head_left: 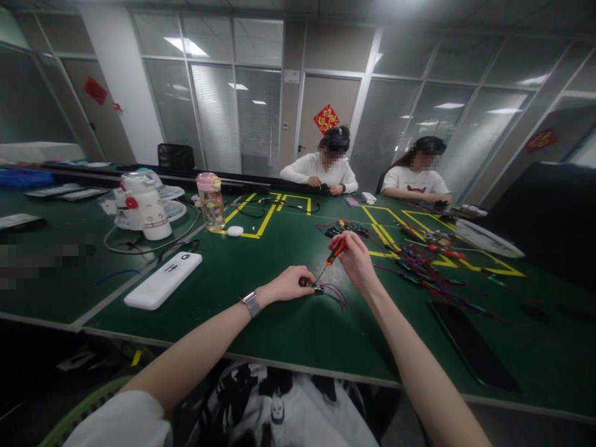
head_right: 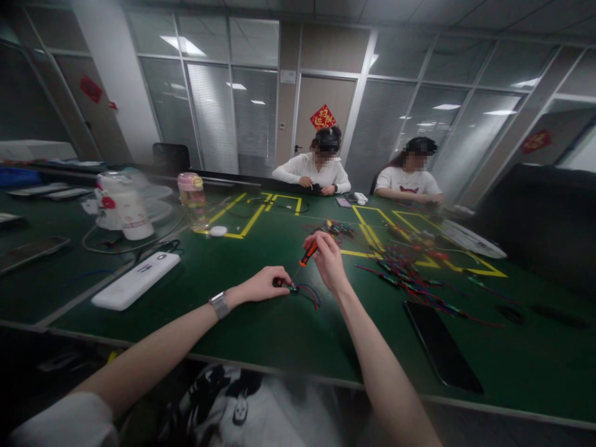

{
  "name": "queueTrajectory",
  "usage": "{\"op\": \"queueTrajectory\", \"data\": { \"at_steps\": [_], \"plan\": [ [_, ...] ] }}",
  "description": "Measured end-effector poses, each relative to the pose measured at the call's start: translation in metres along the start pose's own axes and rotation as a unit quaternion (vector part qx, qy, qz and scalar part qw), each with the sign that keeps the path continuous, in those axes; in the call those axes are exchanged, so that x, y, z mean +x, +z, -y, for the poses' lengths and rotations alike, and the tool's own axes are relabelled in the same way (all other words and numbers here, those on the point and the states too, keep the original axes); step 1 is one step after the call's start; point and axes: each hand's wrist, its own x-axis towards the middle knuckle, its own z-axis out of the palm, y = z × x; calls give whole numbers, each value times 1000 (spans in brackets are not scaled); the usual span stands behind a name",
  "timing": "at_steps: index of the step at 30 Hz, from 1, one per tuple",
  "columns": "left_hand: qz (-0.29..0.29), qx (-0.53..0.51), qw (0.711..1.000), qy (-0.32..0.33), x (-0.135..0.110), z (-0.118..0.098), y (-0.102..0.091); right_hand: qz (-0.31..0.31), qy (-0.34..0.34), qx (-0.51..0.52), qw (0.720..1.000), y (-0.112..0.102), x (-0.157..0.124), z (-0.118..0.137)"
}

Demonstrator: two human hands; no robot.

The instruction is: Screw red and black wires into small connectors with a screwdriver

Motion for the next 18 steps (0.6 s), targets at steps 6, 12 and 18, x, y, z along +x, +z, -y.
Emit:
{"op": "queueTrajectory", "data": {
  "at_steps": [6, 12, 18],
  "plan": [
    [-3, 17, 1000, 5, 0, -1, 1, -17, 45, 39, 998, 1, 0, -2],
    [-4, 20, 1000, 4, 0, -2, 1, 3, 81, 99, 992, 3, -1, 0],
    [-11, 17, 1000, 4, 0, -2, 1, 5, 86, 108, 990, 7, -5, 0]
  ]
}}
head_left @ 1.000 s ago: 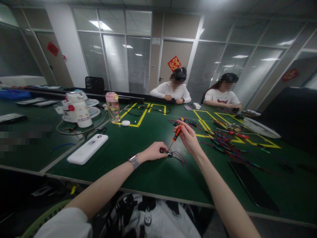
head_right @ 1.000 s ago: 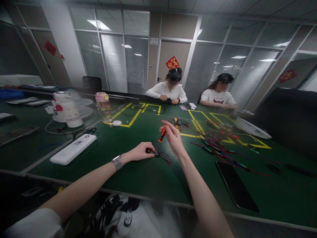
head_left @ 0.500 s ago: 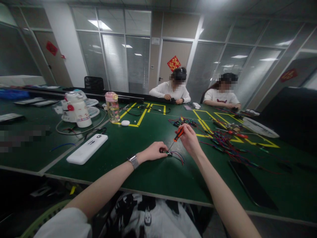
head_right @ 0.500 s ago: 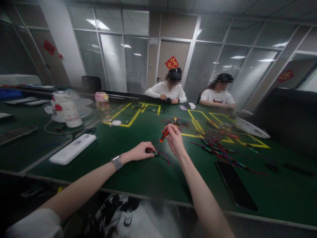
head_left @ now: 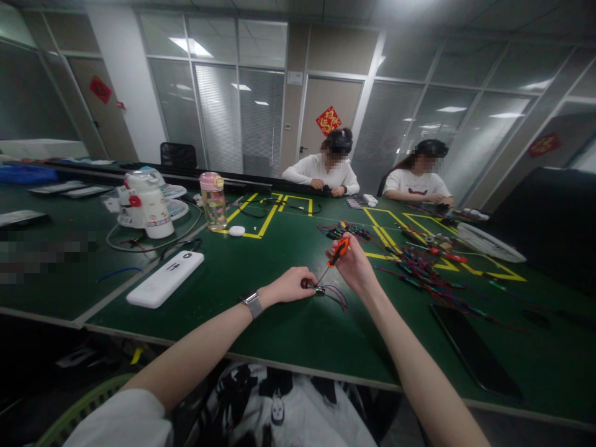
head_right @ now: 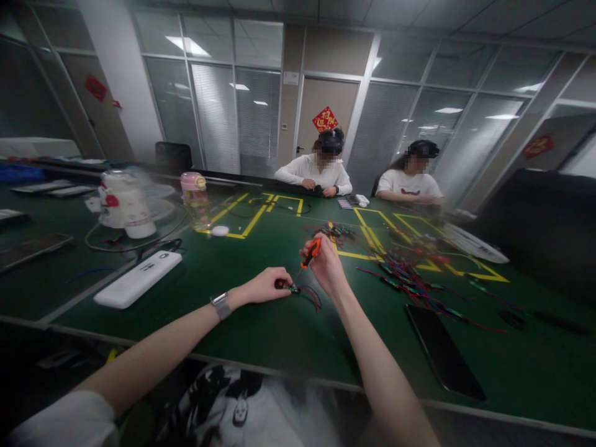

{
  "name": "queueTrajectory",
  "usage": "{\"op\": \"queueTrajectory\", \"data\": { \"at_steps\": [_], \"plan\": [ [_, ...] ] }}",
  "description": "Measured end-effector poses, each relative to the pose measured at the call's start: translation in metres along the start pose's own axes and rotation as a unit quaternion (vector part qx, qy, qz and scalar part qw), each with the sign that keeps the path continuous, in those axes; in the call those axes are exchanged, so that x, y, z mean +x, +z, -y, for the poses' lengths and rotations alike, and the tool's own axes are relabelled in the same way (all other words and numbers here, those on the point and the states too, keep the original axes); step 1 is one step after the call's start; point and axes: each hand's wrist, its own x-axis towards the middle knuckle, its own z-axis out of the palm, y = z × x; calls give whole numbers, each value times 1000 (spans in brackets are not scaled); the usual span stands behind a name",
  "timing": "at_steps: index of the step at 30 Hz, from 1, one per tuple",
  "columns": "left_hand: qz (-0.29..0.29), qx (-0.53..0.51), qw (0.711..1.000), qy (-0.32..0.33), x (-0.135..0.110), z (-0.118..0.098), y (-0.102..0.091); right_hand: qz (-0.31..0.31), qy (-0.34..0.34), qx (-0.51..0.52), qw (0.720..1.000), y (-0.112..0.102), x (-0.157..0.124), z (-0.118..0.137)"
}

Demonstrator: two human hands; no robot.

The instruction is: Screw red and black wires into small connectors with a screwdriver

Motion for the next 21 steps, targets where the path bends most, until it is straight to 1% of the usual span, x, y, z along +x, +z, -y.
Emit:
{"op": "queueTrajectory", "data": {
  "at_steps": [4, 8, 10, 15, 21],
  "plan": [
    [-1, 0, 1000, 3, 0, 0, 1, -22, -24, -5, 999, 2, -1, -2],
    [-3, -3, 1000, -5, 0, 0, 1, -16, -5, -1, 1000, 2, -1, -2],
    [-1, -3, 1000, -5, 0, 0, 1, -14, -7, -10, 1000, 1, -1, -2],
    [-3, -9, 1000, -4, 0, 1, 1, -31, -43, -56, 997, 2, -1, -2],
    [4, 6, 1000, -8, 0, -1, 0, -28, -101, -104, 989, 5, -4, -3]
  ]
}}
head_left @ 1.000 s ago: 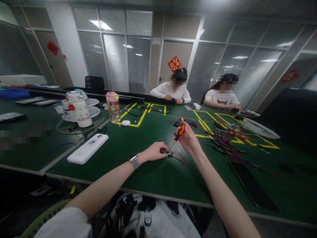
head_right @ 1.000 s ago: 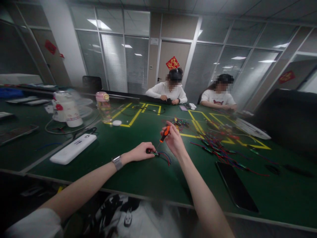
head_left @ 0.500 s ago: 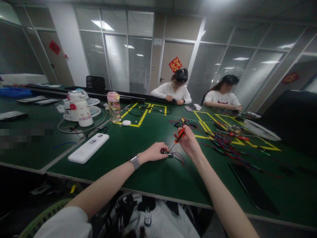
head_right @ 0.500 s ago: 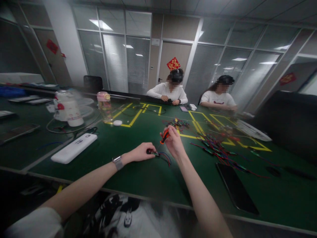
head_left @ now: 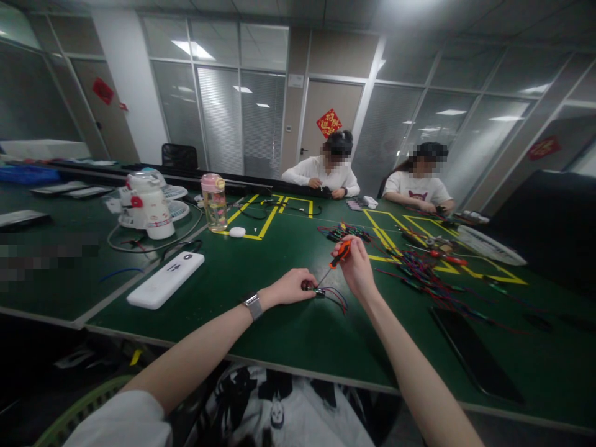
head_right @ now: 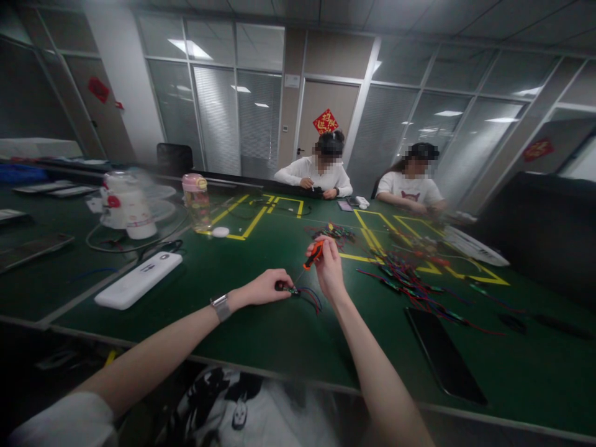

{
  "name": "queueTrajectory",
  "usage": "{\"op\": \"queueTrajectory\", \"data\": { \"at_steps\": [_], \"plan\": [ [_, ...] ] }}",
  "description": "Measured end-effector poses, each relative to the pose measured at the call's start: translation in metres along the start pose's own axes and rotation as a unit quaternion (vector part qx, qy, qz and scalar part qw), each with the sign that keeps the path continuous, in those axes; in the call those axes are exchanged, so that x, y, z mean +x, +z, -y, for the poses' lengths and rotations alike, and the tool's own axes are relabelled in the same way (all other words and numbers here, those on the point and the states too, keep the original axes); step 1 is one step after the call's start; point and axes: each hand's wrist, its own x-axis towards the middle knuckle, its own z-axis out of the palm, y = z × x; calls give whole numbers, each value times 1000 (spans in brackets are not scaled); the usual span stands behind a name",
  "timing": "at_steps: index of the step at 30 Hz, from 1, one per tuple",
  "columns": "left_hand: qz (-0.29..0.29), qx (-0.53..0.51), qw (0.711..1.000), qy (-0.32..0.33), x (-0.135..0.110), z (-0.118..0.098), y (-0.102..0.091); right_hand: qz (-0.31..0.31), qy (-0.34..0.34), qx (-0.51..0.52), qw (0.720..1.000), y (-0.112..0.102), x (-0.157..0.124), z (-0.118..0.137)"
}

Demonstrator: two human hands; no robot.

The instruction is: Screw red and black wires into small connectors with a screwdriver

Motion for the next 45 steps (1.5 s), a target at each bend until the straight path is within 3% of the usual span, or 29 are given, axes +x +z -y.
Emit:
{"op": "queueTrajectory", "data": {
  "at_steps": [10, 20, 31, 38, 41, 45],
  "plan": [
    [7, 4, 1000, 7, -1, -3, -3, -59, -22, -5, 998, -2, 0, -4],
    [5, 8, 1000, 14, -1, -1, -2, -9, 28, 23, 999, -8, 1, 0],
    [-2, 30, 999, 10, -1, -2, 0, 28, 59, 55, 996, 7, -7, 4],
    [37, -13, 999, 17, -1, -1, -13, 50, 72, 59, 994, 10, -9, 6],
    [2, 60, 998, 1, -1, 2, -21, 51, 75, 60, 994, 10, -9, 6],
    [-23, 233, 972, 1, -3, 4, -23, 53, 72, 60, 994, 12, -11, 6]
  ]
}}
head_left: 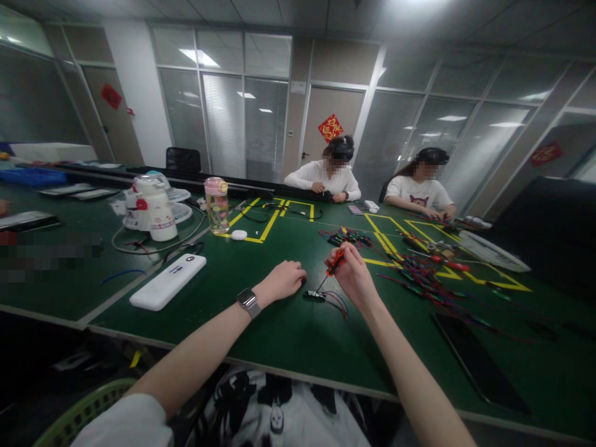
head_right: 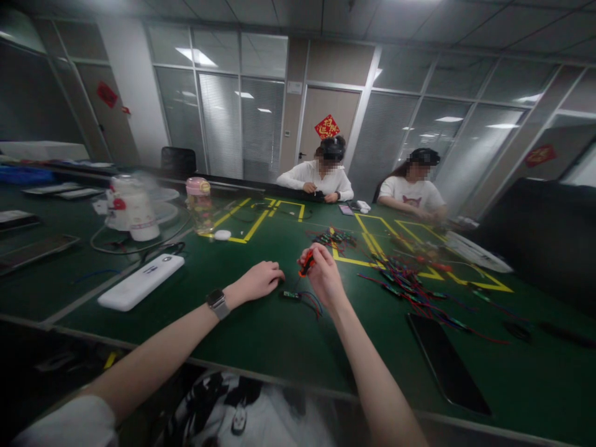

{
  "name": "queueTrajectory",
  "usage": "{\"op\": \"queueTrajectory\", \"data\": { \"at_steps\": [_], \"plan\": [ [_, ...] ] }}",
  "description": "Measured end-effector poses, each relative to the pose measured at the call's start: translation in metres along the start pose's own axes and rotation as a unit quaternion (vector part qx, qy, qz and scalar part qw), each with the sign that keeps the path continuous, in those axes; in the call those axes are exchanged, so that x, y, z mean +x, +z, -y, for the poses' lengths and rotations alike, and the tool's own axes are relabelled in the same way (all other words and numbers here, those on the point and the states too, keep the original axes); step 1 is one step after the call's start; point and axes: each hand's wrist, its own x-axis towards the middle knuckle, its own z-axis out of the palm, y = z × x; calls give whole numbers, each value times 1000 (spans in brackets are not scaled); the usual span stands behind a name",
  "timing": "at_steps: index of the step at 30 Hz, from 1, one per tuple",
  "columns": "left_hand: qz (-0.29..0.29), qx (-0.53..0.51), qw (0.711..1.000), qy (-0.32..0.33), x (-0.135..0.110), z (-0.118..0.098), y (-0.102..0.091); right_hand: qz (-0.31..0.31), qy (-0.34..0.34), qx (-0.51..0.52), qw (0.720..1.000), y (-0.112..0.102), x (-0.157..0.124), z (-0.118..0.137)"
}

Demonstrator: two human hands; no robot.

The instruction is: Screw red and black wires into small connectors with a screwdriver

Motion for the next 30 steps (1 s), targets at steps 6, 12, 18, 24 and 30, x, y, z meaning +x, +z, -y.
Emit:
{"op": "queueTrajectory", "data": {
  "at_steps": [6, 12, 18, 24, 30],
  "plan": [
    [-4, 100, 995, 26, -3, -7, 5, -4, 0, 4, 1000, 2, 0, 0],
    [-3, 181, 982, 48, -5, -22, 8, -28, 0, 15, 1000, 1, 1, 0],
    [-5, 216, 974, 63, -5, -35, 14, -39, 2, 19, 999, -2, 2, -1],
    [-12, 265, 961, 74, -4, -43, 21, -40, -1, 18, 999, -2, 2, -1],
    [-9, 288, 955, 79, -3, -46, 22, -57, -6, 17, 998, -3, 2, -3]
  ]
}}
